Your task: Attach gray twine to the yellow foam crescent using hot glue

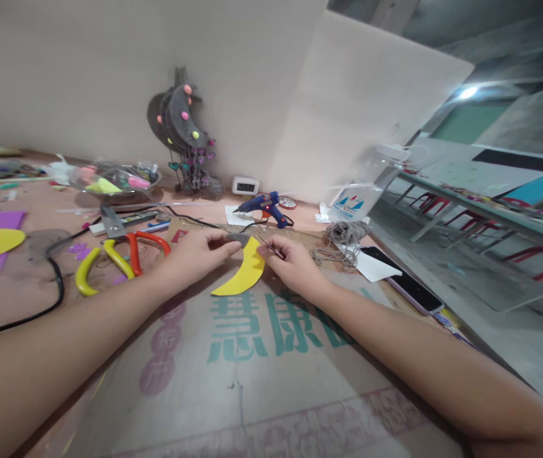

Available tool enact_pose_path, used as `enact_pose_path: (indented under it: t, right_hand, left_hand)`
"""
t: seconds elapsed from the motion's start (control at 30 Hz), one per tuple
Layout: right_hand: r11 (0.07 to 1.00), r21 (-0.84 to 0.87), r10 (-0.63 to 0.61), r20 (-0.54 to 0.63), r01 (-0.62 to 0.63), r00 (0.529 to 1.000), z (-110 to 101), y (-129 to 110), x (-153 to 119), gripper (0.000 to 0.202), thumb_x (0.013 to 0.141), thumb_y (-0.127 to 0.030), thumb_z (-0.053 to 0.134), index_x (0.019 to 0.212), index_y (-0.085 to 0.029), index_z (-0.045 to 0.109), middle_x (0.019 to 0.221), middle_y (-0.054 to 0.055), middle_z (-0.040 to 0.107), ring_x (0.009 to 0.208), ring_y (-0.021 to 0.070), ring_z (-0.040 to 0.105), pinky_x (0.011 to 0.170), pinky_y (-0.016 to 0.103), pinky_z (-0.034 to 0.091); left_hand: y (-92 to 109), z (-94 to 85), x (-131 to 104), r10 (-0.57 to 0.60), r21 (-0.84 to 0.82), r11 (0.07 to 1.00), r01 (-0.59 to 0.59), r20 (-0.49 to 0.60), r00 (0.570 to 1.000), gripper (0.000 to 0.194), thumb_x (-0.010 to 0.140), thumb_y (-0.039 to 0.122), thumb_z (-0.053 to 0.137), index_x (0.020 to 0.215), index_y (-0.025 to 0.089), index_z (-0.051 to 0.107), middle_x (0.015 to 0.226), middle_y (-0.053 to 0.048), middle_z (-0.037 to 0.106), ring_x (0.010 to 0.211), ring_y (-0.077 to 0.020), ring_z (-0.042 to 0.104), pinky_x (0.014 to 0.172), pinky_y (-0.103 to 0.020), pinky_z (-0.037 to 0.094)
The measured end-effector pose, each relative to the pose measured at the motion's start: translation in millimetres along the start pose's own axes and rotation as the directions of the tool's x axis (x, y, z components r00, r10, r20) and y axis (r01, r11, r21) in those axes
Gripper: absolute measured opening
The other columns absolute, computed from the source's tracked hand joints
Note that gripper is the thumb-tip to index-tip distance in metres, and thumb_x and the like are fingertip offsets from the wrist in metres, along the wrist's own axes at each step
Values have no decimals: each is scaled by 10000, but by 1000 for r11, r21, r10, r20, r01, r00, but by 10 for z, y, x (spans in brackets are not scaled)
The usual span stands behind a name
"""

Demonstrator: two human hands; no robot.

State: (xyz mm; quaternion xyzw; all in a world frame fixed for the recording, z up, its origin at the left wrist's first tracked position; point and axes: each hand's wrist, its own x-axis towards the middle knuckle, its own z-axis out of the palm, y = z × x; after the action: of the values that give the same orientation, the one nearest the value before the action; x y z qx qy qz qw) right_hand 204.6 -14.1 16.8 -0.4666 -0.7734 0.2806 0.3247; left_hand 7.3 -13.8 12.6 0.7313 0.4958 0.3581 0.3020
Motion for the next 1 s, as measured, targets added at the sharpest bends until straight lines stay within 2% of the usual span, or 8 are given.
enact_pose_path:
  t: [0.13,0.33,0.47,0.57,0.63,0.8,0.9,1.0]
  right_hand:
    - [1000,-10,-13,-2,13,1000,-5,-1,-1,227,841,-349,469,744,-161,550,590,-36,444,532,87,373,528,216,298]
    - [999,-2,-33,-44,33,999,-5,29,6,271,850,-375,445,672,-172,470,571,-42,393,530,88,358,524,219,284]
    - [999,27,-45,-70,47,997,-7,31,3,265,844,-370,452,663,-175,457,583,-43,375,532,86,325,521,221,271]
    - [998,42,-37,-89,41,995,-12,20,1,261,841,-366,455,664,-174,461,590,-42,361,535,87,306,523,222,263]
    - [998,49,-32,-91,37,995,-13,23,5,265,839,-370,457,661,-173,458,593,-40,354,539,88,303,525,223,261]
    - [994,102,-33,-81,41,996,-7,62,28,260,838,-392,448,700,-173,467,628,-31,390,568,96,353,538,222,291]
    - [995,93,-27,-65,33,998,-2,62,24,263,836,-393,455,692,-174,469,612,-38,378,550,92,340,528,222,286]
    - [998,47,-27,-48,30,998,2,35,9,264,838,-377,463,672,-172,472,587,-46,366,527,83,325,524,220,282]
  left_hand:
    - [5,4,1,-14,12,1000,14,-3,1000,317,773,439,504,771,152,639,717,-10,623,651,-150,530,569,-238,362]
    - [-24,15,3,8,16,1000,-8,-28,1000,247,773,396,505,738,169,594,660,18,562,615,-132,481,557,-235,337]
    - [-92,17,36,4,-66,998,-12,-118,993,191,783,348,469,725,185,551,676,17,560,657,-139,507,600,-240,364]
    - [-137,11,62,-59,-144,989,32,-188,980,248,810,345,403,654,190,517,655,12,565,663,-143,532,597,-235,383]
    - [-143,3,67,-78,-137,989,52,-190,979,294,828,364,374,641,188,516,640,8,572,652,-147,544,591,-237,391]
    - [-84,1,35,-37,-2,999,37,-149,988,301,808,415,453,756,181,634,727,-11,659,705,-166,577,636,-245,424]
    - [-40,12,8,-14,-33,999,12,-60,998,250,765,374,533,854,192,680,849,-18,704,783,-179,609,702,-252,456]
    - [-3,17,-14,20,-80,997,-20,-4,1000,257,750,363,552,873,188,694,856,-20,711,789,-184,620,699,-257,474]
